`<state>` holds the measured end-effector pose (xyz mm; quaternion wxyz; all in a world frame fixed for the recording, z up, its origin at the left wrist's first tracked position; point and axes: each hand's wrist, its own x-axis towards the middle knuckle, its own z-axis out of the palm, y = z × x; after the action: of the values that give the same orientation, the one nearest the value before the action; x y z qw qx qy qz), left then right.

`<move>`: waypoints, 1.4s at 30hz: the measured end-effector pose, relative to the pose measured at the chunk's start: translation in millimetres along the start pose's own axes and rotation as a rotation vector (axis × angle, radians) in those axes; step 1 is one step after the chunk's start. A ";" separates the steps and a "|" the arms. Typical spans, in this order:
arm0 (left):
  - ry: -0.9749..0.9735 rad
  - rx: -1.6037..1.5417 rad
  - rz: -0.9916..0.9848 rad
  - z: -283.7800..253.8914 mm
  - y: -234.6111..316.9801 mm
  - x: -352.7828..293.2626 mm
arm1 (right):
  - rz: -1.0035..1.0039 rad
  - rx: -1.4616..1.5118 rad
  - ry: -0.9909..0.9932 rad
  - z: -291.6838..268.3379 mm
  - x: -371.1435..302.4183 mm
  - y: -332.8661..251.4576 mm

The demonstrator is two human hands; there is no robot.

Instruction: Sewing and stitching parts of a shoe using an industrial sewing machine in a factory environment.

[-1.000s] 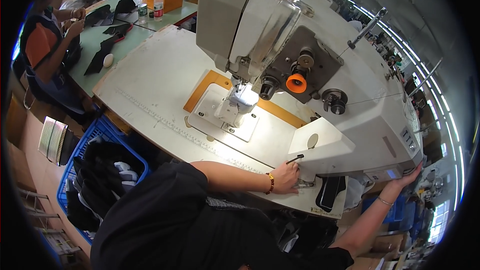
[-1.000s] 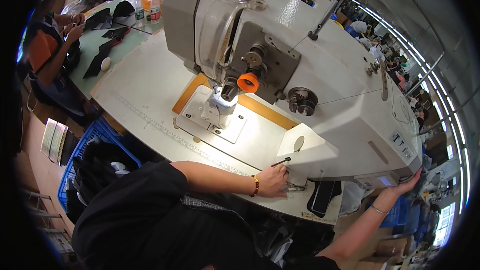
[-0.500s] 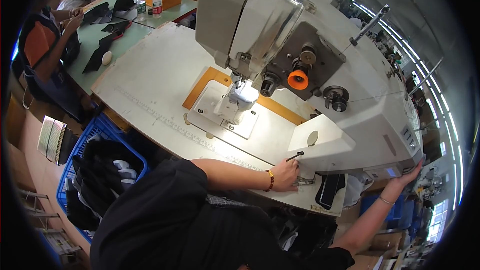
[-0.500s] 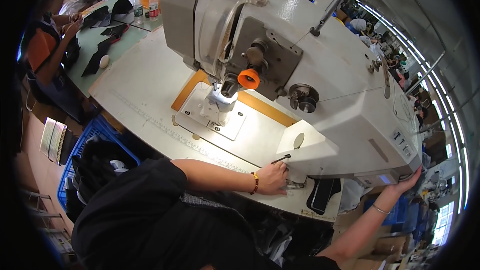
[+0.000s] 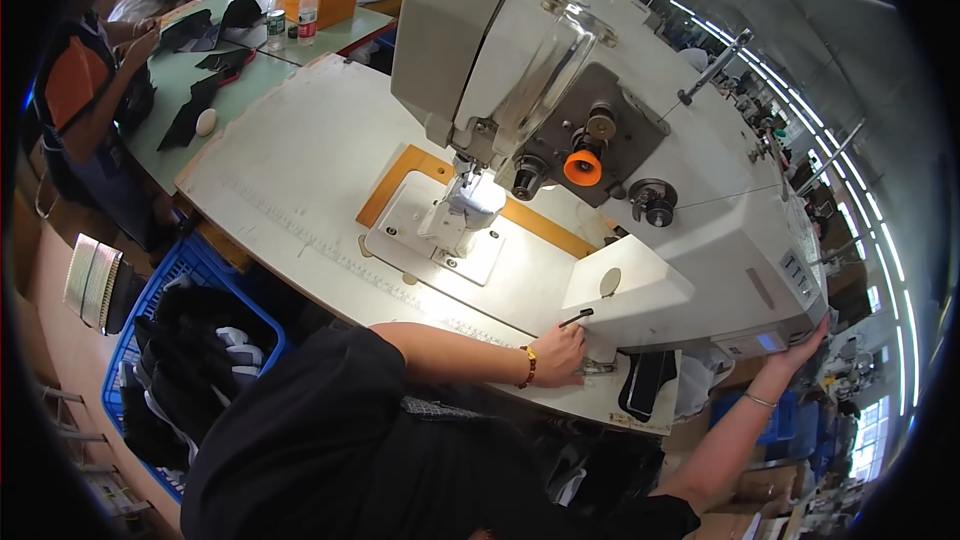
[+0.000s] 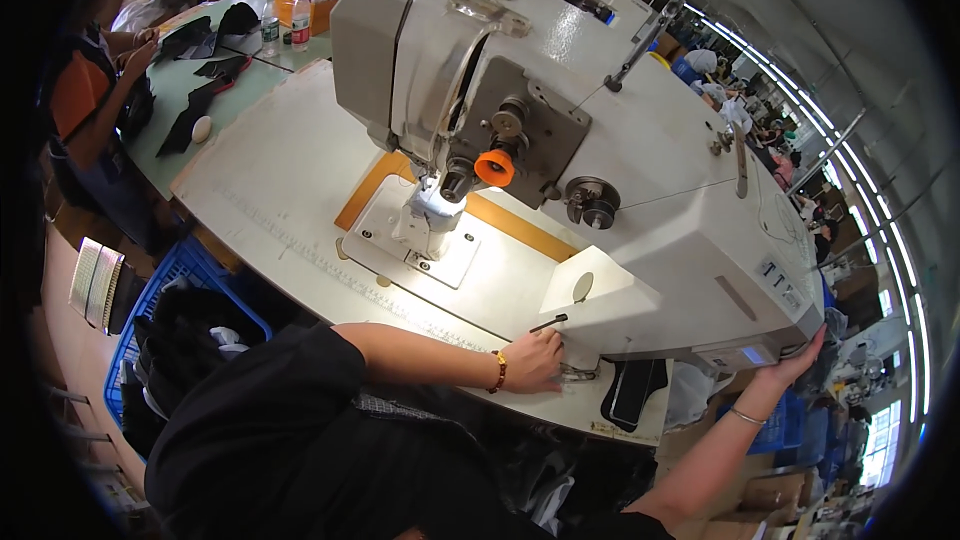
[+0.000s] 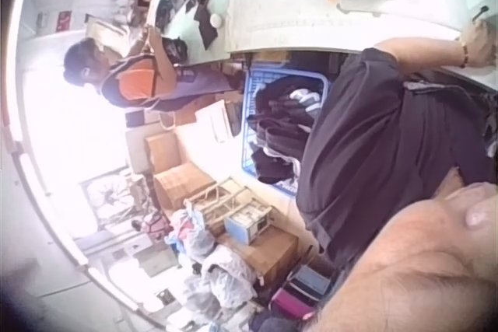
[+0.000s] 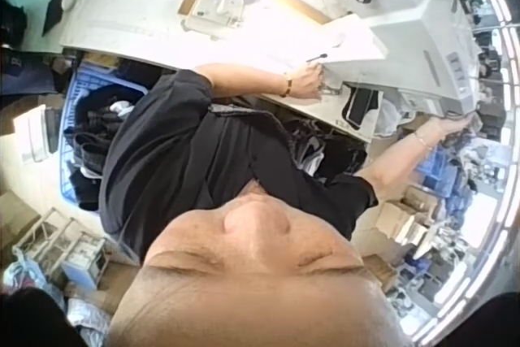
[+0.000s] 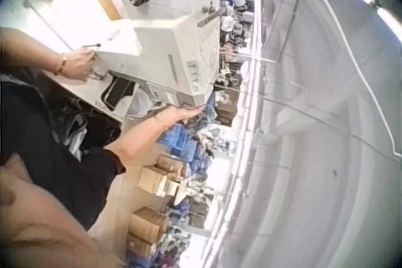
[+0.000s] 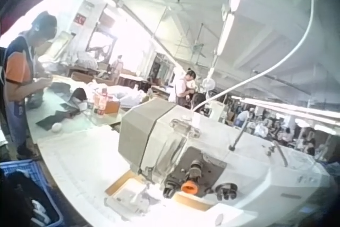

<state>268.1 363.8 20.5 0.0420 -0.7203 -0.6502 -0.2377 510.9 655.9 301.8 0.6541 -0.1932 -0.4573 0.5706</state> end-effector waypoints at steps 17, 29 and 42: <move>-0.111 -0.253 0.382 -116.3 -44.5 -133.3 | -0.399 -0.511 0.125 -54.4 -1.6 12.2; 0.143 -0.249 -0.023 -143.4 -94.3 -202.3 | -0.139 -0.626 -0.013 -44.6 35.2 -33.1; 0.131 -0.256 -0.064 -140.0 -90.8 -212.0 | 0.073 -0.840 -0.055 -6.5 63.7 -67.8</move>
<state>132.2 131.4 37.4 -0.0154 -0.6818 -0.6330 -0.3663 550.4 697.9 375.2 0.4856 -0.4438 -0.6602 0.3624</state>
